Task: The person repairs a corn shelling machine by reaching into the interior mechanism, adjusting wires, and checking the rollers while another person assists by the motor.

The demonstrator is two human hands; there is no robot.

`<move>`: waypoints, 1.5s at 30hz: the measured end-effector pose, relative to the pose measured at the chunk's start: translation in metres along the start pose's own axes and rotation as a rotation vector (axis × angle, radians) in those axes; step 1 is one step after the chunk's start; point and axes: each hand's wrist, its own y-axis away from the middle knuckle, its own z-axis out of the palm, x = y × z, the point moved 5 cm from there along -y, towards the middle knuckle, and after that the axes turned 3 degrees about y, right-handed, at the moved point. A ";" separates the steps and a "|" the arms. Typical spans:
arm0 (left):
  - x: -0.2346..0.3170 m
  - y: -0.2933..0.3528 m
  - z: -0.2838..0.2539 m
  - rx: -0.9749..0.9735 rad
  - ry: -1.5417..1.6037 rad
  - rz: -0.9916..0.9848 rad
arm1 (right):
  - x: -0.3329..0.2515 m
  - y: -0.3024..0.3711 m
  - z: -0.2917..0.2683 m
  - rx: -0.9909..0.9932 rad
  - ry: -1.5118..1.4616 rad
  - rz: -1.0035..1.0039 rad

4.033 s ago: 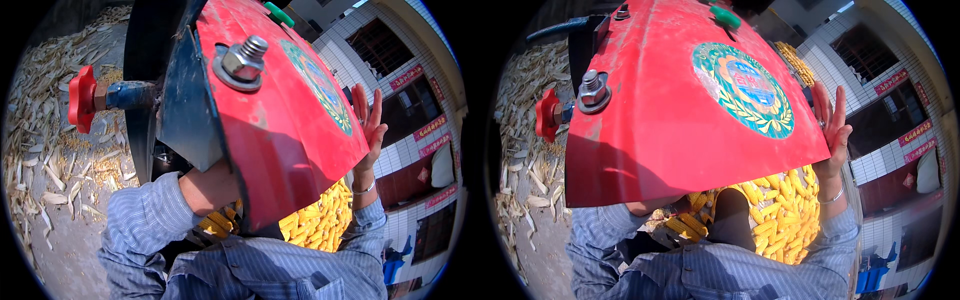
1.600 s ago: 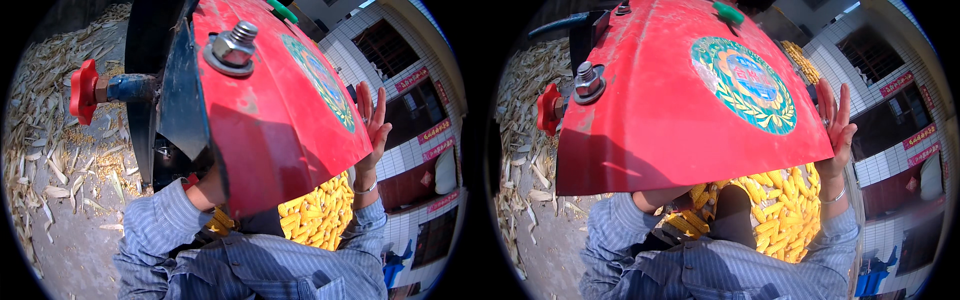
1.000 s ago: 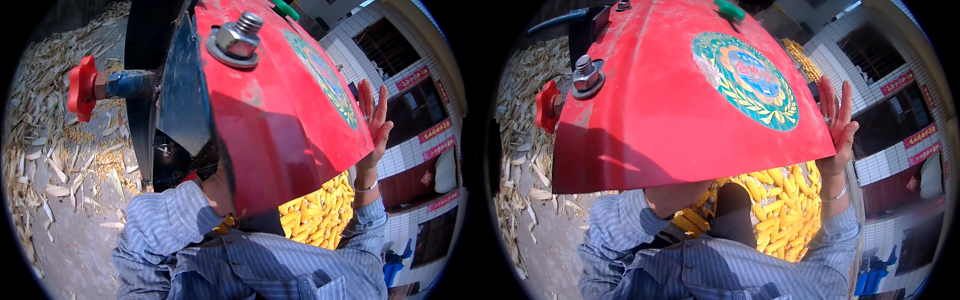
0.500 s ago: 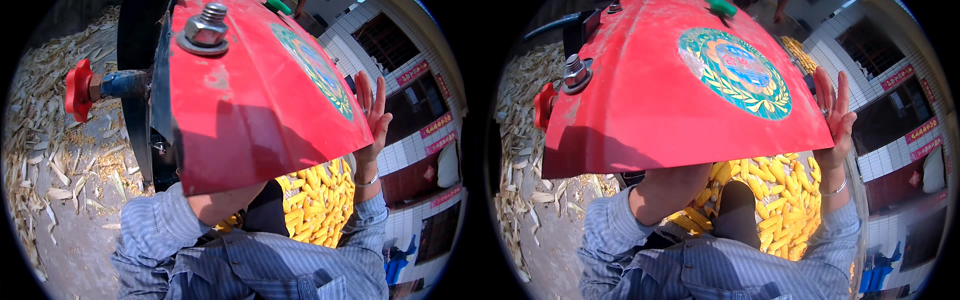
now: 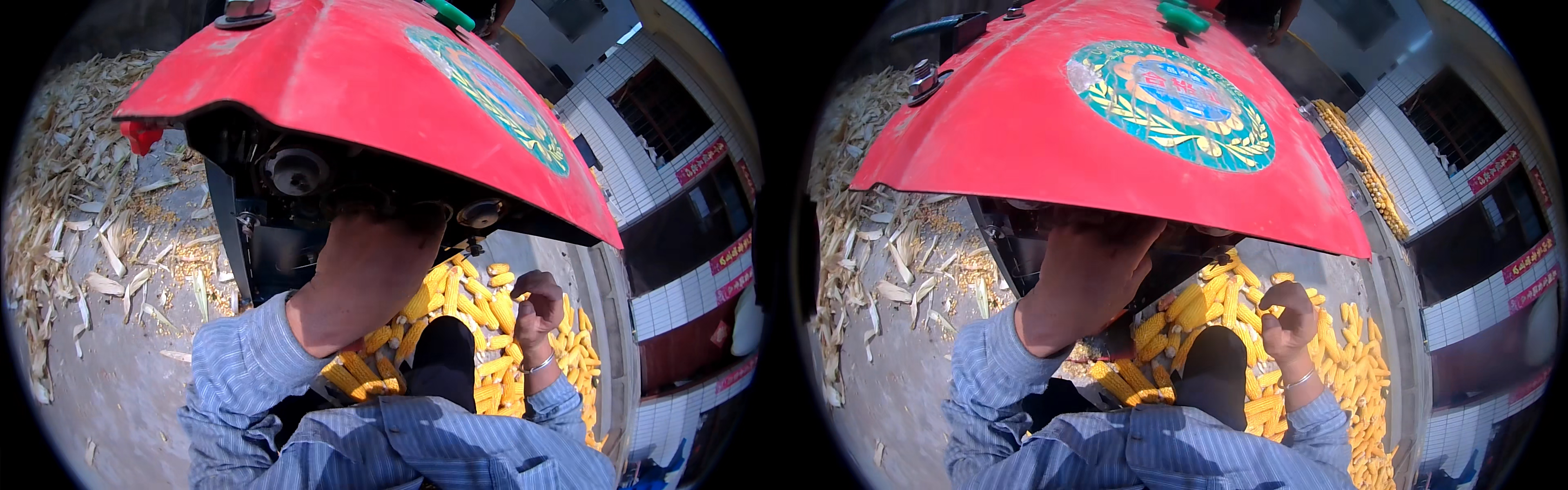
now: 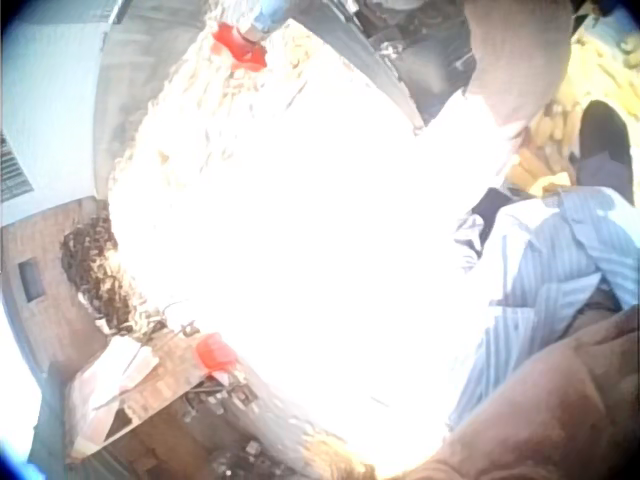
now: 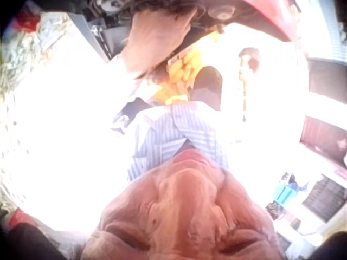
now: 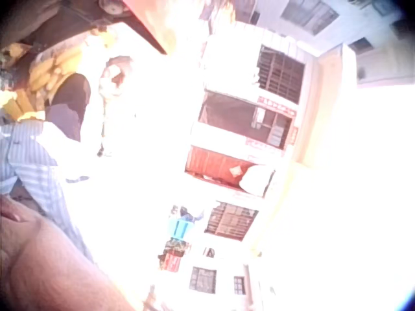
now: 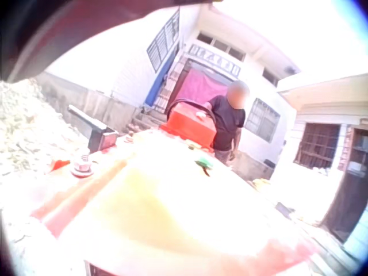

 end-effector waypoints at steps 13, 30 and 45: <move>0.004 0.002 0.003 -0.157 -0.045 -0.094 | -0.058 -0.122 0.043 -0.176 0.278 -0.403; -0.011 0.012 -0.002 0.018 0.097 -0.068 | -0.053 -0.165 0.063 -0.461 0.815 -0.365; -0.011 0.006 0.009 0.003 0.106 -0.029 | -0.041 -0.143 0.038 -0.169 -0.057 -0.043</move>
